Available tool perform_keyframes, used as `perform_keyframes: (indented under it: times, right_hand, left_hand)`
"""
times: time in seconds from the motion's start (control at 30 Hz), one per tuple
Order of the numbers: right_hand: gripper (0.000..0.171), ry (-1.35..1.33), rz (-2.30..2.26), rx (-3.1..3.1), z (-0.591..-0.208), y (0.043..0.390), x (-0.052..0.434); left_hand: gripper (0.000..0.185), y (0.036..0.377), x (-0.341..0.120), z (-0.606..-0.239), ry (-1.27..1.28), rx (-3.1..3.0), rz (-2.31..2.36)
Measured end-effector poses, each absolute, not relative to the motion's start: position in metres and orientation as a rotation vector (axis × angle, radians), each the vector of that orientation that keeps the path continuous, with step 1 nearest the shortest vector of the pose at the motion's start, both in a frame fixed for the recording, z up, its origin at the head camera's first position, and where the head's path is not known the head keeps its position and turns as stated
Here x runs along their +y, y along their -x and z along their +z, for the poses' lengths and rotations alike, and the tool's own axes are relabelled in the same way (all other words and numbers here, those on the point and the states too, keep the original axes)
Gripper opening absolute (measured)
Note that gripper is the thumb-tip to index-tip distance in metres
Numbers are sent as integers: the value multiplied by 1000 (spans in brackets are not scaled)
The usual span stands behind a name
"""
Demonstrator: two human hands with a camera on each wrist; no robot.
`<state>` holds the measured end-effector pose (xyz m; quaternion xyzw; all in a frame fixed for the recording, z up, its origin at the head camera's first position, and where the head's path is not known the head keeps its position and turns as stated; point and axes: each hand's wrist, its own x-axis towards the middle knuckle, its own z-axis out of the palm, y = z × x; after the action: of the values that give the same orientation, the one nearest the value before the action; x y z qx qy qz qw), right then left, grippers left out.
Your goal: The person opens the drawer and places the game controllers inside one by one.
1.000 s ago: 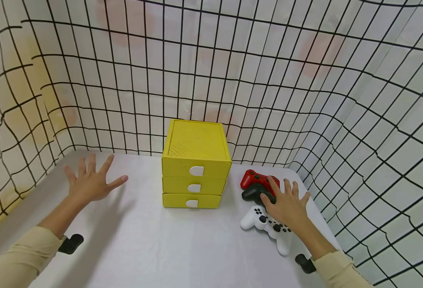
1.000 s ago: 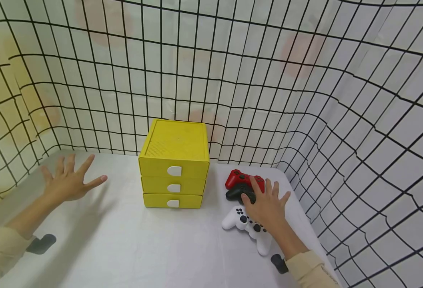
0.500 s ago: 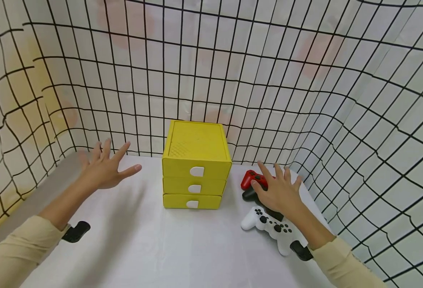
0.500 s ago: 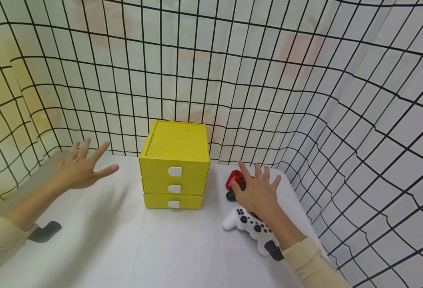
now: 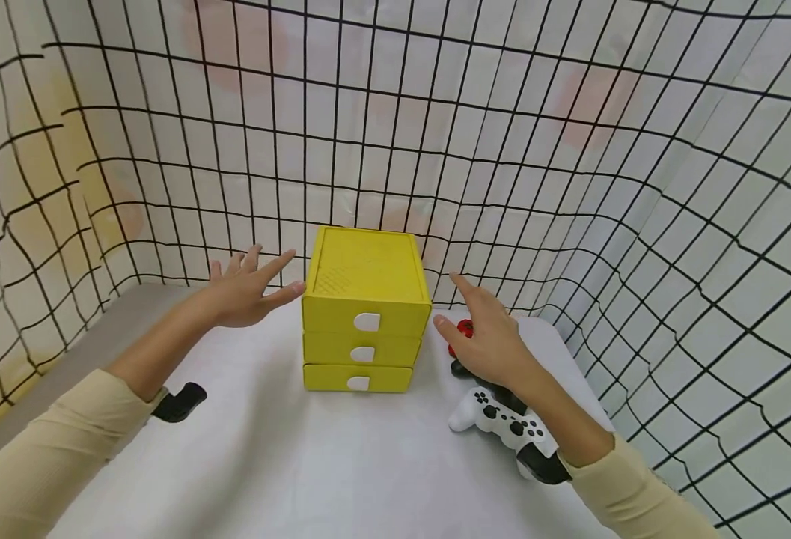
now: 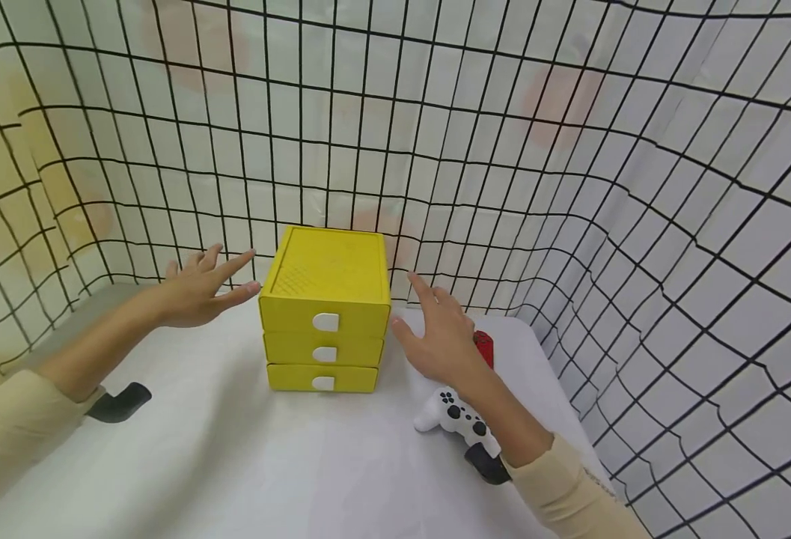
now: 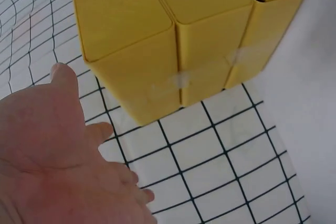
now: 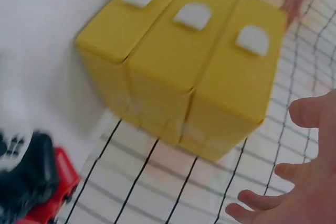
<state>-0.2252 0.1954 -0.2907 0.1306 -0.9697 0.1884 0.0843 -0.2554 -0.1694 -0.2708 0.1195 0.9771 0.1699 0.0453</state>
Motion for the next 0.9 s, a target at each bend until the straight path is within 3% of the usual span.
perform_keyframes:
  times: [0.37, 0.9]
  right_hand:
    - [64, -500, 958, -2777, -277, 214, 166]
    - [36, -579, 1339, -2728, -291, 223, 139]
  left_hand:
    - [76, 274, -152, -272, -527, 2738, 883]
    - [76, 288, -146, -284, -493, 2549, 1166]
